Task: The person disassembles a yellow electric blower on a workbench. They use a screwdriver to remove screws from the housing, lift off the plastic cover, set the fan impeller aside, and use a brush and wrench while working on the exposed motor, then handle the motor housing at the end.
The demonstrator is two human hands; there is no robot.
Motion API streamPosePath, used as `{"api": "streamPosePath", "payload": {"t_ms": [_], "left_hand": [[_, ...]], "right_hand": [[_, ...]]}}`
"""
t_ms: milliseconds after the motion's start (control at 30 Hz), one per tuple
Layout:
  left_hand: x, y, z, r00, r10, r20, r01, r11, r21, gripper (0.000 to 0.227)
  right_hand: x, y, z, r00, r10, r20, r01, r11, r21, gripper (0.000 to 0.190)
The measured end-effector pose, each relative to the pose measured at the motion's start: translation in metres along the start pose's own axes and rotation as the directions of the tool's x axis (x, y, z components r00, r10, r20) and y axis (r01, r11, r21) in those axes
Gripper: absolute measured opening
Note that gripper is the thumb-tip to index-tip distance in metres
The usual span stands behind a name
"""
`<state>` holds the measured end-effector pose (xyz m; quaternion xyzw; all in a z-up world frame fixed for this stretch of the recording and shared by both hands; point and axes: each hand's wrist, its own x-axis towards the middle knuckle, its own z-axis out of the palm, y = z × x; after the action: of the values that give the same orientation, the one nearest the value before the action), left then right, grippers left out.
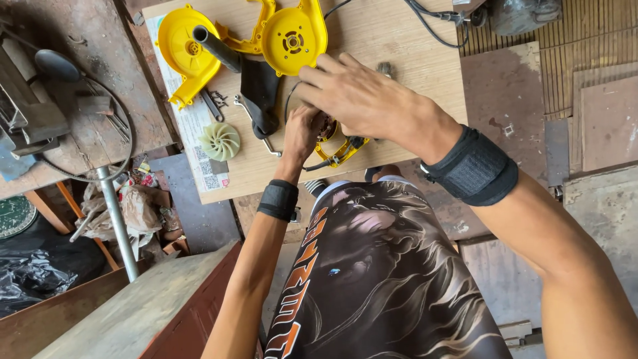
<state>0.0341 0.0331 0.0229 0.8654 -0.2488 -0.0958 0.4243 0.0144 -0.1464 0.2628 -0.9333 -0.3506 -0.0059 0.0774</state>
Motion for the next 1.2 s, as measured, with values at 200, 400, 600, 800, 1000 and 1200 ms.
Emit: {"api": "streamPosePath", "payload": {"t_ms": [200, 400, 600, 800, 1000, 1200], "left_hand": [[0.001, 0.003, 0.014, 0.994, -0.102, -0.038, 0.097, 0.988, -0.116, 0.020], [-0.009, 0.001, 0.028, 0.985, 0.075, -0.153, -0.081, 0.996, -0.039, 0.074], [-0.005, -0.015, 0.029, 0.998, -0.067, 0.001, 0.067, 0.995, -0.079, 0.067], [-0.007, -0.009, 0.012, 0.999, 0.036, 0.026, -0.032, 0.988, -0.150, 0.073], [-0.007, -0.001, 0.001, 0.996, 0.074, 0.058, -0.065, 0.987, -0.149, 0.056], [-0.006, 0.002, -0.015, 0.985, 0.170, 0.033, -0.164, 0.976, -0.143, 0.030]], "right_hand": [[0.012, -0.010, -0.002, 0.861, 0.473, 0.189, -0.463, 0.881, -0.097, 0.058], [0.005, 0.010, 0.031, 0.972, 0.173, -0.157, -0.178, 0.984, -0.021, 0.032], [0.012, 0.001, 0.008, 0.974, 0.026, -0.225, -0.039, 0.998, -0.051, 0.035], [0.015, -0.007, -0.001, 0.902, 0.417, 0.109, -0.405, 0.907, -0.119, 0.047], [-0.004, 0.002, -0.002, 0.988, 0.017, -0.153, -0.011, 0.999, 0.037, 0.048], [0.004, -0.014, -0.015, 0.964, 0.245, 0.106, -0.254, 0.964, 0.083, 0.037]]}}
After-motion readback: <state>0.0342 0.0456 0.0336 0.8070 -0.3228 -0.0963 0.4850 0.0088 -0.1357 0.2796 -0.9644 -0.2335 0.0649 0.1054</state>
